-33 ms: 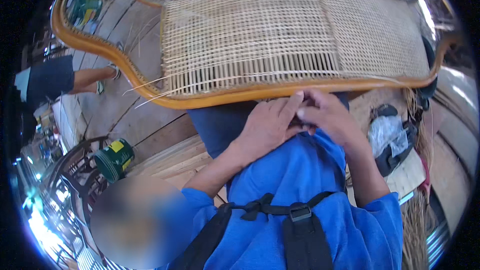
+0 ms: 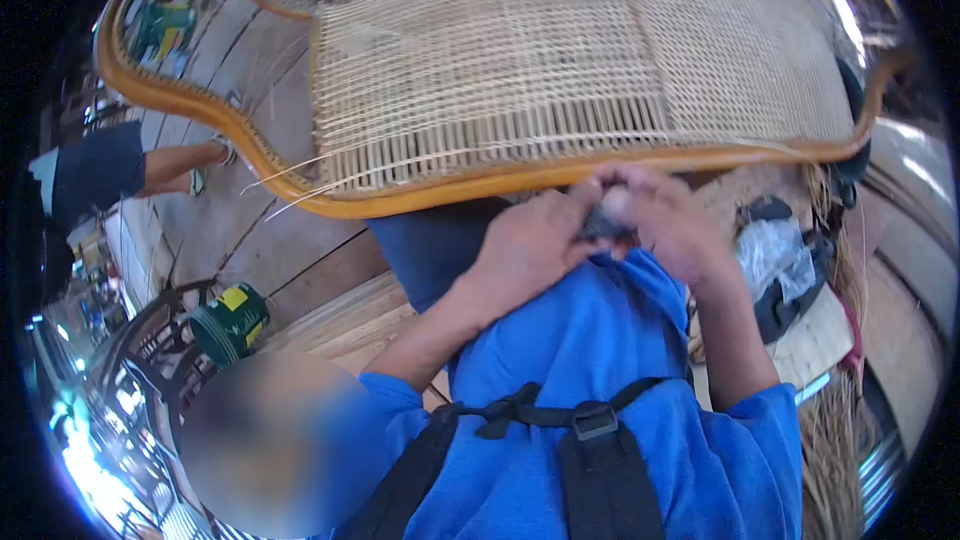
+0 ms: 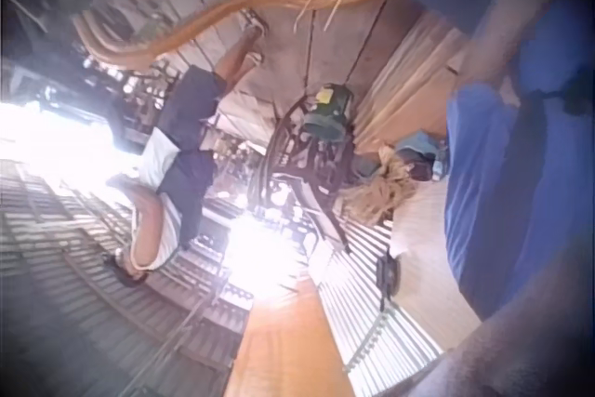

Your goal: Weaving and repairing a cane chair seat using strips of material and tools.

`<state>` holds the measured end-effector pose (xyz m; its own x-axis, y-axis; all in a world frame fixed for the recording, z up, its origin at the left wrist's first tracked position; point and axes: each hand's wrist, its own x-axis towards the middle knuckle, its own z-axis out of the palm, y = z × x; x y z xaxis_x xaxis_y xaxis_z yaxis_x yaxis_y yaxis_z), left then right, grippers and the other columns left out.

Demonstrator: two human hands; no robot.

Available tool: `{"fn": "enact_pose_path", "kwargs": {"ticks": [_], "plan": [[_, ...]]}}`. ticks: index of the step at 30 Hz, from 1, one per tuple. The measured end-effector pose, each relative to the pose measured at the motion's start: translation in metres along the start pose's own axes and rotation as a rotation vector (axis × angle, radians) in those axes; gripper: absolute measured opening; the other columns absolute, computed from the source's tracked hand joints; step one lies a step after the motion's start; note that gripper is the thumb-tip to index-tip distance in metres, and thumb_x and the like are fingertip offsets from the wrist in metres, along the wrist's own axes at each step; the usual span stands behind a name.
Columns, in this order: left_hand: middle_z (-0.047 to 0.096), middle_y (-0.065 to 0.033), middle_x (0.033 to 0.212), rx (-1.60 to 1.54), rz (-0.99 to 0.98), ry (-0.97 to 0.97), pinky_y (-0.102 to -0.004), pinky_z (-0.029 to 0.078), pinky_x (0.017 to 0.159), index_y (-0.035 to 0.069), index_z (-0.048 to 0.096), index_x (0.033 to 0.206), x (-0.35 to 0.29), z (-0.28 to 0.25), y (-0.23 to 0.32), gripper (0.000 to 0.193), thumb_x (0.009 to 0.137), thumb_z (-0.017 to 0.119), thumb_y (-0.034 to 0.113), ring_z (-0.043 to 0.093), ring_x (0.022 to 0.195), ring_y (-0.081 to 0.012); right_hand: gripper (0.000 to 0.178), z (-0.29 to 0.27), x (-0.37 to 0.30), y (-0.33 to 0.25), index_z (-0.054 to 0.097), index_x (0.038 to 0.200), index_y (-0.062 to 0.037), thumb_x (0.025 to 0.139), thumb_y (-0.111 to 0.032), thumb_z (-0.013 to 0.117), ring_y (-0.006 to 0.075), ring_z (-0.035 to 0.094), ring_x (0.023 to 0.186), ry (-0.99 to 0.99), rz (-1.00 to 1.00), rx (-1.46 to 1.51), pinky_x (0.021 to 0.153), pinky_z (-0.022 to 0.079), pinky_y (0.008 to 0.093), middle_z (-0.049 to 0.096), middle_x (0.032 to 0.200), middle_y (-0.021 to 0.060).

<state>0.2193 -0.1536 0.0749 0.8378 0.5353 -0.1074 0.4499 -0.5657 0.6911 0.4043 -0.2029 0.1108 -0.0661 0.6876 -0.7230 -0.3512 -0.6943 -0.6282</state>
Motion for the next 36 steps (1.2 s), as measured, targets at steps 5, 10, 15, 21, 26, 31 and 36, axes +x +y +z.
{"fn": "enact_pose_path", "kwargs": {"ticks": [5,10,15,21,26,31,36], "plan": [[0.057,-0.0085,0.077,-0.865,-0.291,0.433,-0.0299,0.045,0.058,0.003,0.047,0.122,-0.014,-0.001,-0.022,0.039,0.085,0.054,0.015,0.054,0.062,-0.0178,0.027,-0.109,-0.039,0.044,0.059,0.099,0.0006,0.088,-0.023,0.052,0.0133,0.060,0.070,0.575,-0.261,-0.115,0.059,0.047,0.0287,0.063,0.081,0.0097],[0.058,-0.0092,0.087,-1.160,-0.222,0.987,-0.0308,0.049,0.065,0.000,0.049,0.107,0.005,-0.043,-0.041,0.024,0.085,0.056,0.005,0.056,0.071,-0.0169,0.027,-0.156,-0.033,0.176,0.060,0.091,-0.0002,0.086,-0.025,0.052,0.0355,0.060,0.080,0.728,0.082,-1.047,0.072,0.046,0.0419,0.060,0.089,0.0234],[0.058,-0.0077,0.088,-0.851,-0.167,1.170,-0.0315,0.047,0.071,0.007,0.046,0.114,-0.020,-0.115,-0.059,0.030,0.088,0.058,0.017,0.056,0.075,-0.0179,0.035,-0.121,-0.042,0.237,0.058,0.107,-0.0025,0.092,-0.026,0.037,0.0357,0.053,0.103,0.808,0.112,-0.666,0.087,0.040,0.0406,0.057,0.108,0.0248],[0.054,-0.0050,0.084,-0.611,-0.208,1.223,-0.0291,0.043,0.071,0.007,0.041,0.115,-0.028,-0.118,-0.081,0.026,0.090,0.050,0.012,0.051,0.075,-0.0140,0.042,-0.132,-0.051,0.241,0.043,0.130,-0.0024,0.093,-0.023,0.041,0.0349,0.044,0.120,0.725,0.204,-0.714,0.100,0.032,0.0390,0.051,0.123,0.0233],[0.053,-0.0064,0.088,-0.876,-0.222,1.228,-0.0315,0.043,0.077,0.005,0.043,0.106,-0.057,-0.132,-0.079,0.020,0.087,0.049,0.005,0.051,0.080,-0.0145,0.037,-0.119,-0.044,0.140,0.047,0.124,-0.0014,0.090,-0.017,0.046,0.0144,0.056,0.063,0.889,-0.233,-0.585,0.057,0.045,0.0265,0.055,0.075,0.0049],[0.051,-0.0039,0.077,-1.087,-0.167,1.278,-0.0272,0.045,0.067,0.005,0.047,0.088,-0.036,-0.148,-0.105,0.012,0.084,0.058,0.005,0.051,0.068,-0.0132,0.035,-0.044,-0.032,-0.032,0.054,0.106,-0.0018,0.079,-0.021,0.062,0.0076,0.047,0.053,0.222,-0.298,-0.441,0.050,0.040,0.0232,0.047,0.066,0.0000],[0.051,-0.0032,0.076,-1.076,-0.234,1.333,-0.0293,0.046,0.053,0.010,0.049,0.087,-0.021,-0.145,-0.125,0.017,0.083,0.065,0.012,0.051,0.064,-0.0154,0.036,0.012,0.058,-0.050,0.054,0.094,-0.0008,0.078,-0.031,0.065,0.0279,0.058,0.068,-0.175,-0.129,-1.098,0.064,0.046,0.0378,0.055,0.070,0.0156]]}}
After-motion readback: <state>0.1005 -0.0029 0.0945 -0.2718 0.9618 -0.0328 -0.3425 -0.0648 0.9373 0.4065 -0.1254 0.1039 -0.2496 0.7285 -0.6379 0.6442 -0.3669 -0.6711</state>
